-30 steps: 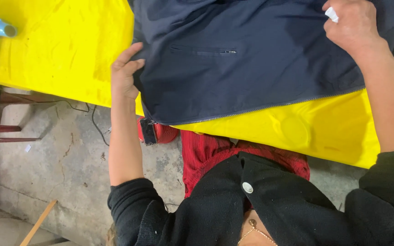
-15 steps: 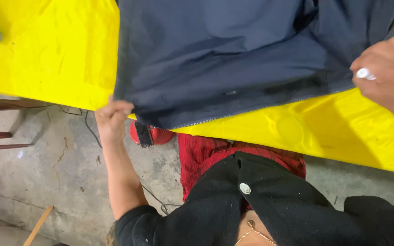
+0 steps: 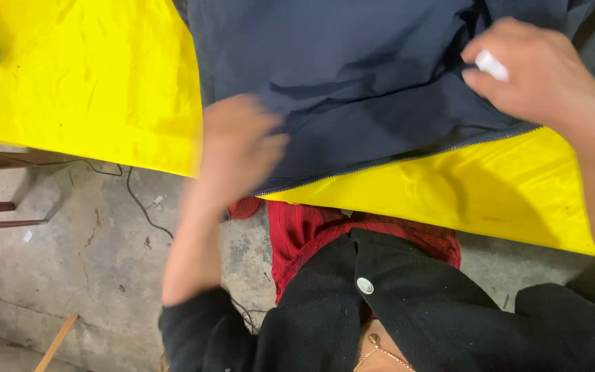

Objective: The person uses a white marking tool to draw lines on a dark blue jacket and then uses a blue hairdryer to dry or set the marks on the fabric.

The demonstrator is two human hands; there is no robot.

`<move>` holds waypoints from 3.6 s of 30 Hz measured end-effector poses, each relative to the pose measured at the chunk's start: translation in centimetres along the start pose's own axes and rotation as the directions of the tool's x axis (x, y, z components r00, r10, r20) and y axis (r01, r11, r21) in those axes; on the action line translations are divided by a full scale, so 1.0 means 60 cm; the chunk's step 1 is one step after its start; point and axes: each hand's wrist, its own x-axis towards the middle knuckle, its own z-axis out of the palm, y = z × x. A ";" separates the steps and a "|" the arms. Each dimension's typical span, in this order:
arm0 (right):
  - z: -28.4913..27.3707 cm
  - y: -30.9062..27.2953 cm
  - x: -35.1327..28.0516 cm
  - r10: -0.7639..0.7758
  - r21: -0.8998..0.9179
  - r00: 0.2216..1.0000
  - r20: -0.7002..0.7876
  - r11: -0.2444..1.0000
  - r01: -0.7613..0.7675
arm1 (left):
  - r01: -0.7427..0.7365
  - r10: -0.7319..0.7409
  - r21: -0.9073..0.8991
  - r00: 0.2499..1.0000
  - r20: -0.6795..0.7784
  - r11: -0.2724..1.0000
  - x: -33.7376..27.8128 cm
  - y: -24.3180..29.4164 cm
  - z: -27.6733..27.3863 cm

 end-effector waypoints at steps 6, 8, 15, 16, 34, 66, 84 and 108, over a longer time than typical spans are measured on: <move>0.069 0.018 0.085 -0.055 0.114 0.952 -0.301 0.989 0.093 | -0.609 0.606 -0.098 0.793 -0.061 0.787 0.229 0.171 0.196; 0.088 0.020 0.061 -0.002 0.104 0.891 -0.455 0.993 0.055 | -0.386 0.384 0.092 0.922 0.039 0.918 0.295 0.183 0.271; 0.137 0.025 0.034 0.096 0.222 0.813 -0.574 0.974 0.042 | -0.352 0.468 0.357 0.822 -0.325 0.865 0.373 0.094 0.383; 0.137 0.022 0.035 0.121 0.244 0.822 -0.557 0.969 0.023 | -0.342 0.480 0.411 0.825 -0.299 0.845 0.373 0.081 0.370; 0.090 -0.036 0.056 0.386 0.971 0.891 -0.238 0.120 0.208 | -0.296 0.284 0.121 0.953 0.109 0.947 0.253 0.208 0.320; 0.032 -0.004 0.021 0.221 0.584 0.946 -0.237 0.811 -0.043 | -0.454 0.418 0.071 0.863 0.284 0.888 0.081 0.242 0.311; 0.131 -0.012 0.072 0.111 0.959 0.977 0.182 0.198 -0.201 | -0.237 0.193 0.257 0.963 0.188 0.937 0.027 0.237 0.289; 0.097 -0.019 0.036 -0.085 0.345 0.960 -0.267 0.922 0.177 | -0.119 0.069 0.228 0.974 0.215 0.966 0.016 0.191 0.258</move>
